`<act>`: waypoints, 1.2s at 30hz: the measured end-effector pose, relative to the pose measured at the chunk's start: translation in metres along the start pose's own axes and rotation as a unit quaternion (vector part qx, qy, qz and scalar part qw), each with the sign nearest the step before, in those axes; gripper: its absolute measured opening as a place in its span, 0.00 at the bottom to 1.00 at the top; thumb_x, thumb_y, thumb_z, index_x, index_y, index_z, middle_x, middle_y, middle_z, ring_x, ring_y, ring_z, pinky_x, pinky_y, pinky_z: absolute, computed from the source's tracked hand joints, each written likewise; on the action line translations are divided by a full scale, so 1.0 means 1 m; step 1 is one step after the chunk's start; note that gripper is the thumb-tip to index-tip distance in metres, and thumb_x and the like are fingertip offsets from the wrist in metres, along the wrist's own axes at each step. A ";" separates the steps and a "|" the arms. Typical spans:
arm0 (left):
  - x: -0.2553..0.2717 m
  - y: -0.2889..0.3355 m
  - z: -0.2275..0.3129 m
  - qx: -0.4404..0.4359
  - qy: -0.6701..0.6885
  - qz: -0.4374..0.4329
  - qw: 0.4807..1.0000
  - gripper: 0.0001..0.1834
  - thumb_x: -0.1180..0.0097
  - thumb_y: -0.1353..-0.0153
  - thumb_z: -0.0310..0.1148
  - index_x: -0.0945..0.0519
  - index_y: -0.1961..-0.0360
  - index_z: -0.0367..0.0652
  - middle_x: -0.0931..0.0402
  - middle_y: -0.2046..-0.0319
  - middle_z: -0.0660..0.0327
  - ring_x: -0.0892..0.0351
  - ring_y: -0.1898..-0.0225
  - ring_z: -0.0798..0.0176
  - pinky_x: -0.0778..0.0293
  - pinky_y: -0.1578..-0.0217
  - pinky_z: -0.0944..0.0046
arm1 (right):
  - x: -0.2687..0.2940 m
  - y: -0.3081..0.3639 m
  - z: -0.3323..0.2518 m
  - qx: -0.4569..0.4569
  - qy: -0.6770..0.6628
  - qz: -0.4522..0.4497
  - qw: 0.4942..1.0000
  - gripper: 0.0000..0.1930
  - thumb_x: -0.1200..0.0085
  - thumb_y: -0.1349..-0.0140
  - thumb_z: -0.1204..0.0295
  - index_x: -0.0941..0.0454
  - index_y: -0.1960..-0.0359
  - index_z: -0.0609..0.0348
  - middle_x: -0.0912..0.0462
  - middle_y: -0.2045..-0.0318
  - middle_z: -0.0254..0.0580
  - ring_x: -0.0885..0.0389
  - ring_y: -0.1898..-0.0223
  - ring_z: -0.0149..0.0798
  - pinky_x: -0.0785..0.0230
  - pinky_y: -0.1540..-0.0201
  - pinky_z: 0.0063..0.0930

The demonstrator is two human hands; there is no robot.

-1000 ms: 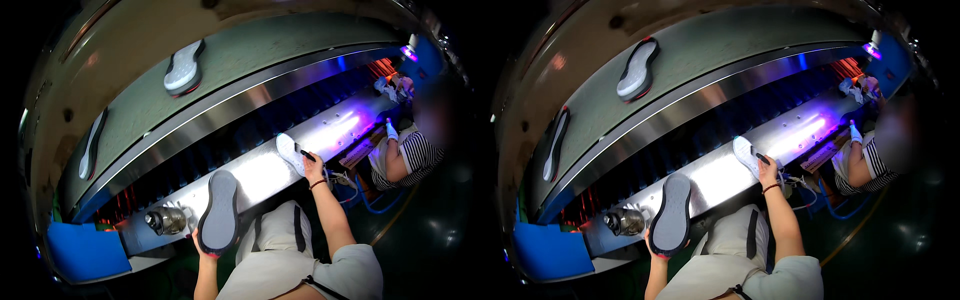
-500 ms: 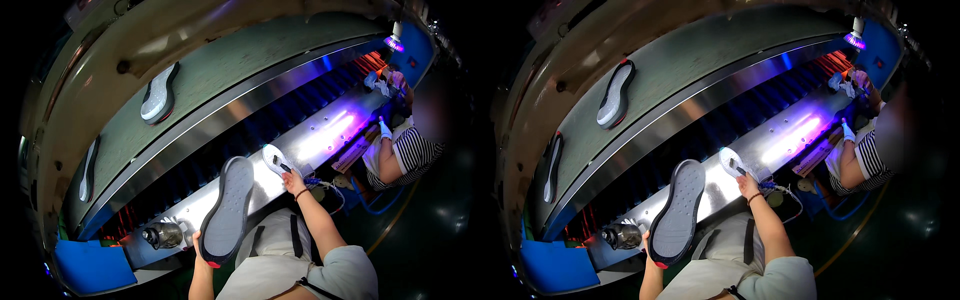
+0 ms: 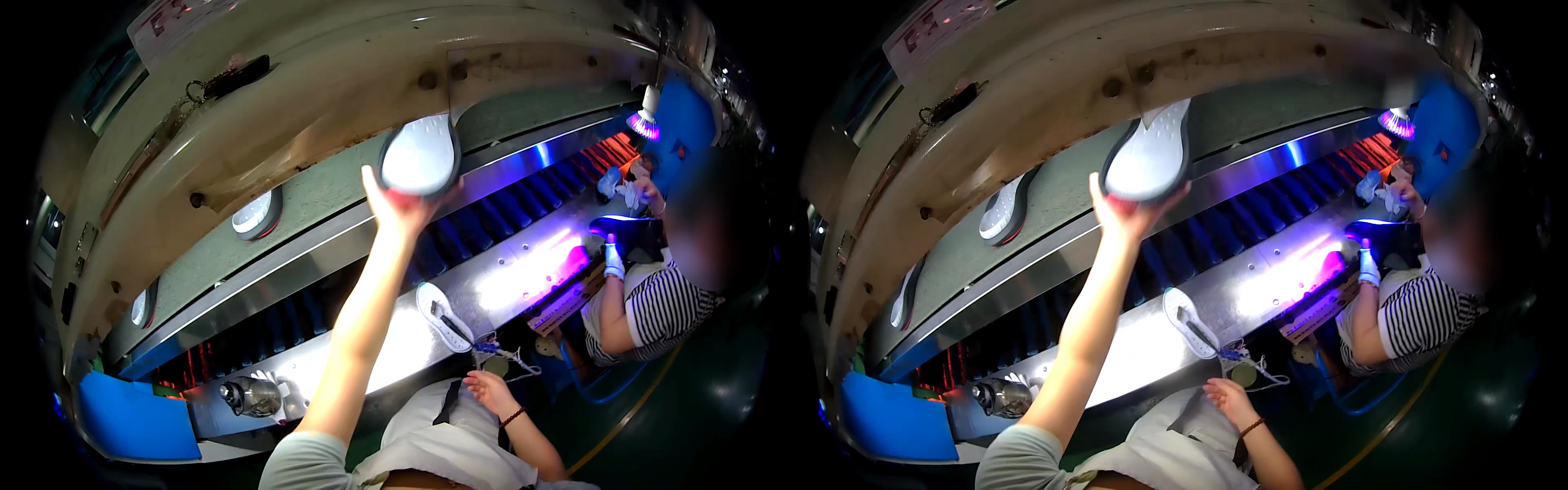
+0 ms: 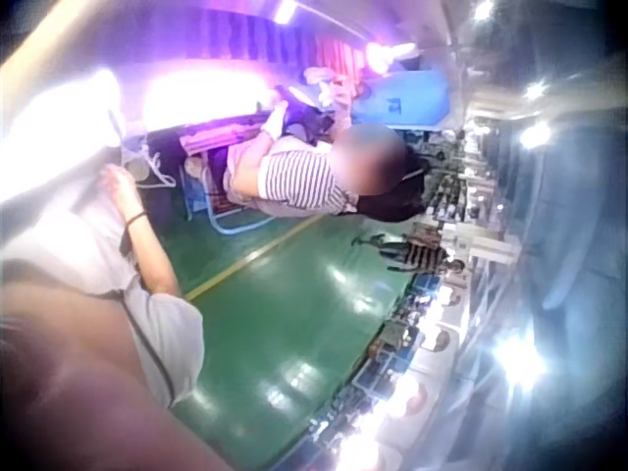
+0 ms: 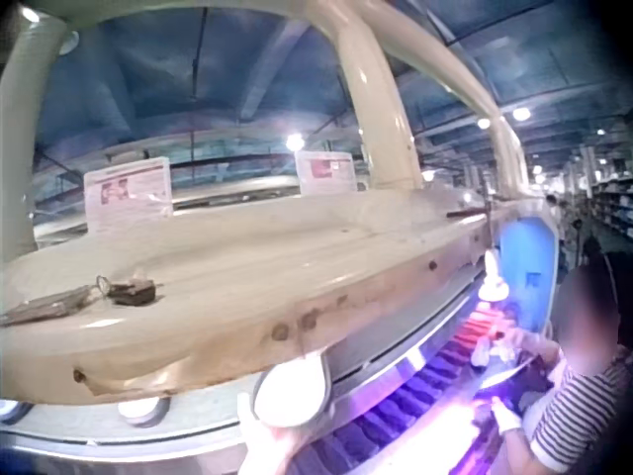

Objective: The person picks up shoe insoles from a conveyor belt and applies a substance to the bottom surface using a brush. The person repeatedly dips the brush into a container and coats the insole, then places it back on the belt. Another worker is visible nearby performing a similar task.

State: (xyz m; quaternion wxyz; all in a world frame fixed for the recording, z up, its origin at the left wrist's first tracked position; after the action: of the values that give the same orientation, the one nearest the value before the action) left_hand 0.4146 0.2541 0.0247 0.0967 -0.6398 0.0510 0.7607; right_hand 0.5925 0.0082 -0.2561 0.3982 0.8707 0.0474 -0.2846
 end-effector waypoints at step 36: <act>0.287 0.276 0.035 0.306 -0.883 0.070 0.349 0.27 0.55 0.47 0.45 0.36 0.48 0.42 0.31 0.55 0.49 0.32 0.53 0.51 0.35 0.54 0.55 | -0.081 -0.060 0.051 0.014 0.472 -0.167 0.865 0.11 0.49 0.45 0.67 0.25 0.70 0.66 0.22 0.75 0.36 0.25 0.73 0.25 0.33 0.70 0.16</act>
State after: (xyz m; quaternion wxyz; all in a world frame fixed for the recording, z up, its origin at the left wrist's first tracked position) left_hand 0.2759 0.0150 -0.2641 0.2213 0.4813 0.2103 0.8217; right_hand 0.4829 0.0237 -0.2791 0.2624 0.8857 0.3703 0.0979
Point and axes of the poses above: each hand's wrist, its own y-axis away from the middle knuckle, its own x-axis out of the back of the hand, z = x × y, the point moved 2 cm from there along -y, towards the middle knuckle
